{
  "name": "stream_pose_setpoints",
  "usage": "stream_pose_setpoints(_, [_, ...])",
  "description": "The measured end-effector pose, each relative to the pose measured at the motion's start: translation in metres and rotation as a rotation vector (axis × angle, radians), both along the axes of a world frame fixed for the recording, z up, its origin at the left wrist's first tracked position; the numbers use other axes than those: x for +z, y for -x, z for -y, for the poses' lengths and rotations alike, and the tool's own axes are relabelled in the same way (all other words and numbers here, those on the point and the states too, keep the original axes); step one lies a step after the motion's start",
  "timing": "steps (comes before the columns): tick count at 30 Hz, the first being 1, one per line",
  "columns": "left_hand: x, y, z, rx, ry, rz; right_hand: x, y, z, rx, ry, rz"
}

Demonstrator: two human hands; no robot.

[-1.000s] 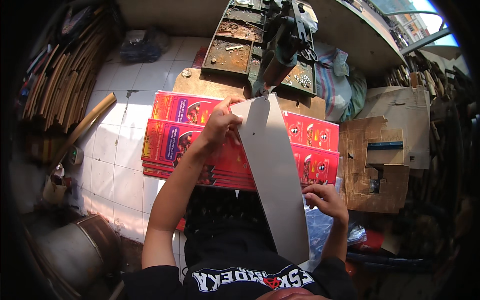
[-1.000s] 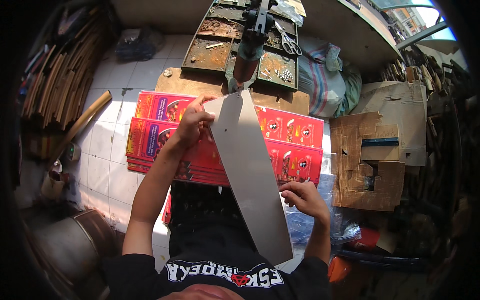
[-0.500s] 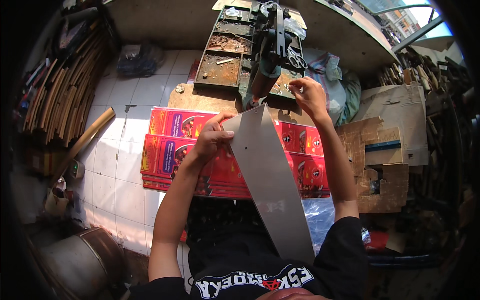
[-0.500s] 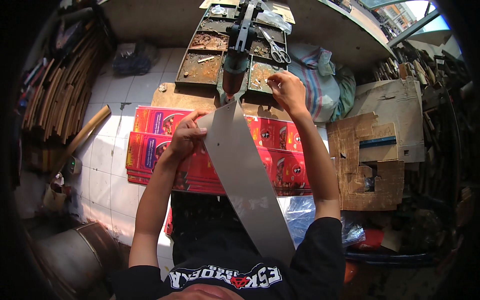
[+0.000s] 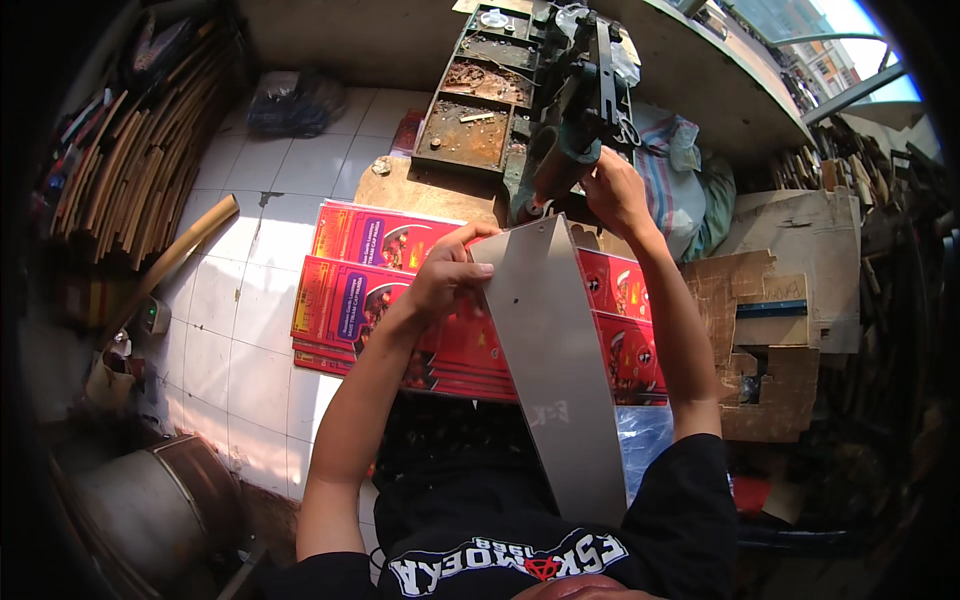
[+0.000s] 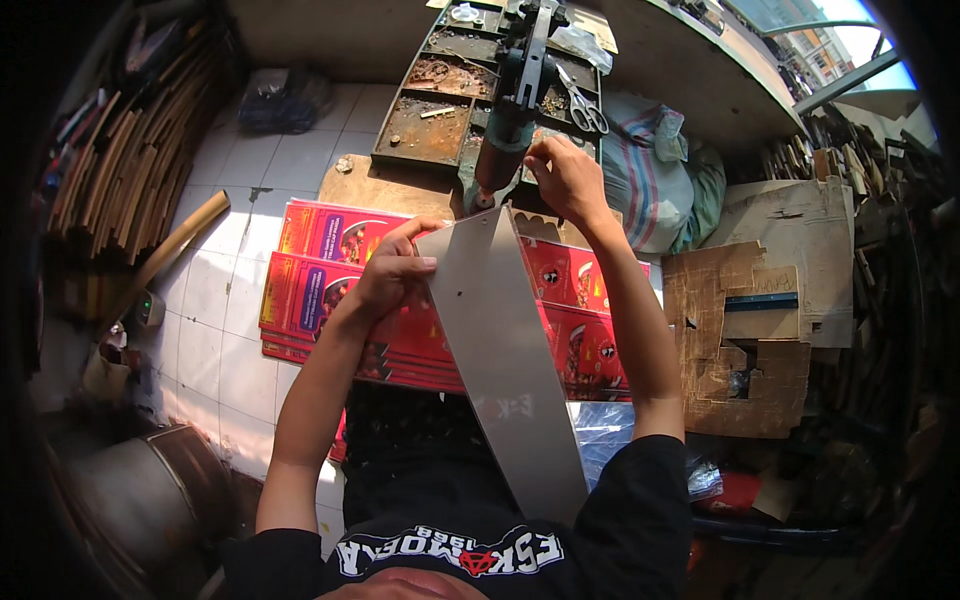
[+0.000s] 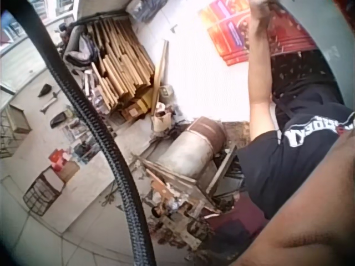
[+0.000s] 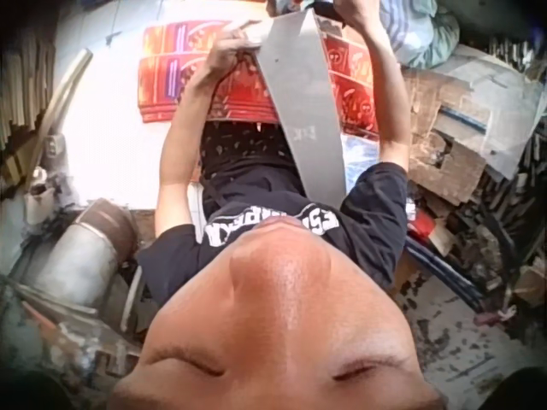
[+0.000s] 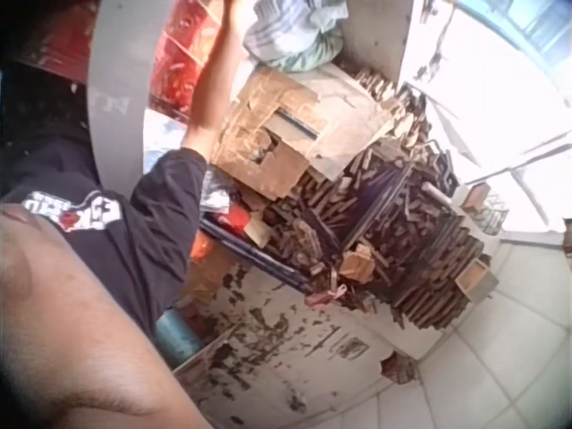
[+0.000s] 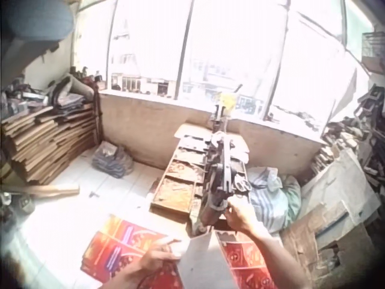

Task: The person applies adhesive labels to printed cardboard boxes using a manual press machine.

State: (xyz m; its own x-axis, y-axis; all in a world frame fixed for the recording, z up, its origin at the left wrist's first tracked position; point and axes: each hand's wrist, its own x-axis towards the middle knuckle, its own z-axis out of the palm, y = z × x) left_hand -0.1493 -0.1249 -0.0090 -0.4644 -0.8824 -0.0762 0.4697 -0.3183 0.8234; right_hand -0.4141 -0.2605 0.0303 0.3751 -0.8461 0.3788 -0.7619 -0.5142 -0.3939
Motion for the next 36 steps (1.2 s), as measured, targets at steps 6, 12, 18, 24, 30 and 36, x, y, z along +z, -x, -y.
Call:
stream_pose_setpoints(6, [0.003, 0.0, 0.0, -0.001, 0.001, 0.012, -0.016, -0.015, -0.025, 0.31, -0.408, 0.473])
stream_pose_setpoints(12, [0.003, 0.003, 0.0, 0.007, 0.006, 0.004, -0.022, -0.021, -0.032, 0.287, -0.364, 0.513])
stream_pose_setpoints(18, [0.006, 0.0, 0.0, -0.014, 0.009, 0.013, -0.027, -0.021, -0.032, 0.315, -0.325, 0.491])
stream_pose_setpoints(24, [0.006, -0.001, -0.001, -0.012, 0.011, 0.031, -0.022, -0.021, -0.036, 0.36, -0.364, 0.538])
stream_pose_setpoints(30, [0.004, 0.001, 0.0, -0.011, 0.028, 0.036, -0.027, -0.007, -0.044, 0.206, -0.44, 0.692])
stream_pose_setpoints(36, [0.005, 0.005, 0.002, -0.01, 0.057, 0.027, 0.012, 0.03, -0.14, 0.078, -0.928, 0.839])
